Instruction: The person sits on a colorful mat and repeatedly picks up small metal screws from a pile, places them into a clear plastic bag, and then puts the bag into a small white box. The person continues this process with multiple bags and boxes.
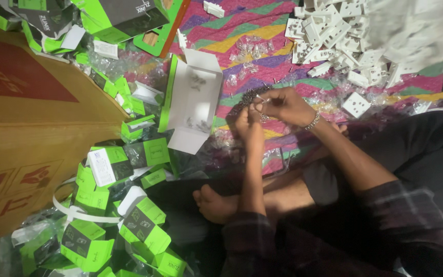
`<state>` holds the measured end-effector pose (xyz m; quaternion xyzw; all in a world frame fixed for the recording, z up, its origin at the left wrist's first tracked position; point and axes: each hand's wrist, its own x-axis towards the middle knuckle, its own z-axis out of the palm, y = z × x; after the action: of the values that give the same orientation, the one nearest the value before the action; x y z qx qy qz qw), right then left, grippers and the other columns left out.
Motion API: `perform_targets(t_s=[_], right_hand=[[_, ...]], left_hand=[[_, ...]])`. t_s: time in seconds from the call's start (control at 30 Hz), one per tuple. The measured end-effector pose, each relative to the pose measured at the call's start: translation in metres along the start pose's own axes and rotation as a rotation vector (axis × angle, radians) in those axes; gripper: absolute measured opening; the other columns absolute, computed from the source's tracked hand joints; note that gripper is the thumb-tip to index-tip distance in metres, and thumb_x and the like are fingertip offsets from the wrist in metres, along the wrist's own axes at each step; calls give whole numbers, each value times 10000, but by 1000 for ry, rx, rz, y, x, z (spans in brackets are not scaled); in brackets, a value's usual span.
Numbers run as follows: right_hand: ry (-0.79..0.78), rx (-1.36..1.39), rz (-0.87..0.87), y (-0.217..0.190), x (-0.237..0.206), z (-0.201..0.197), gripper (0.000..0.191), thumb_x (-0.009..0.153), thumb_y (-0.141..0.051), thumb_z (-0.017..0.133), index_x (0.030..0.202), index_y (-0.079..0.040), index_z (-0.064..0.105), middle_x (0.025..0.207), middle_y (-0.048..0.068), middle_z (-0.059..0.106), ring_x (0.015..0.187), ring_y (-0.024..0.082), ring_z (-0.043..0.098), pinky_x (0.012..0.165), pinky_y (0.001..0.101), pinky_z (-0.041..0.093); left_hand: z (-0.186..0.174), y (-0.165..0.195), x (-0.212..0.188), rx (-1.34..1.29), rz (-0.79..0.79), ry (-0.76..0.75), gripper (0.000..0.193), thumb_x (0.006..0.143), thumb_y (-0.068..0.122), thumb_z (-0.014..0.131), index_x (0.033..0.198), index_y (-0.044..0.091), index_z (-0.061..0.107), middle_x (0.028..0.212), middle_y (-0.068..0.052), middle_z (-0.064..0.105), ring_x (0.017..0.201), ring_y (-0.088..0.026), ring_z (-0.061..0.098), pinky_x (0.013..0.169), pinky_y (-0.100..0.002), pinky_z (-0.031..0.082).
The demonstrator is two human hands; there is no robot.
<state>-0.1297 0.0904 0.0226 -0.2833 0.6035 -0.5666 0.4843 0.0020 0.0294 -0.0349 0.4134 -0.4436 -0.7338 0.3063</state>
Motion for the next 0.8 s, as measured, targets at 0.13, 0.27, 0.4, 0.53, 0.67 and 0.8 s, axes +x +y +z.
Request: perform_targets(t_s=[0.13, 0.27, 0.4, 0.53, 0.67, 0.8], right_hand=[[84, -54, 66, 0, -1, -3, 135, 974, -130, 684, 998, -5, 730, 743, -2, 669, 589, 47, 524, 504, 239, 402], [133, 23, 80, 3, -2, -3, 199, 1034, -161, 639, 904, -19, 692, 709, -23, 631, 579, 23, 500, 491, 230, 391], [227, 42, 113, 8, 0, 5, 280, 1051, -179, 608, 809, -38, 617, 596, -31, 537, 485, 41, 437, 415, 265, 341], [313, -137, 96, 11, 2, 13, 255, 1014, -164, 629, 791, -41, 611, 582, -32, 544, 493, 52, 471, 431, 291, 382], [460, -687, -251, 12, 3, 22, 239, 1007, -136, 700, 812, -14, 634, 683, 31, 551, 581, 107, 493, 552, 316, 425], [357, -351, -130, 4, 4, 14, 220, 1007, -178, 701, 841, -34, 691, 683, 11, 614, 586, 69, 528, 505, 293, 431]], left_hand=[[5, 3, -4, 302, 129, -124, 253, 1093, 181, 527, 1099, -15, 686, 893, -51, 696, 812, -93, 590, 726, -272, 472], [2, 12, -3, 325, 104, -264, 226, 1050, 167, 539, 1050, -2, 689, 859, -59, 688, 739, -100, 557, 648, -282, 436], [1, 16, -4, 418, 136, -246, 230, 1042, 180, 556, 1000, -2, 690, 766, -49, 642, 689, -101, 535, 607, -296, 415], [4, 15, -10, 436, 162, -203, 265, 1068, 192, 540, 932, 3, 666, 731, -62, 610, 686, -112, 520, 615, -314, 407], [4, 18, -14, 698, 313, -87, 212, 1030, 153, 592, 905, 8, 683, 728, -103, 629, 664, -165, 572, 621, -353, 442], [4, 21, -17, 800, 536, 85, 109, 954, 105, 658, 979, 21, 724, 867, -119, 685, 748, -192, 641, 659, -346, 508]])
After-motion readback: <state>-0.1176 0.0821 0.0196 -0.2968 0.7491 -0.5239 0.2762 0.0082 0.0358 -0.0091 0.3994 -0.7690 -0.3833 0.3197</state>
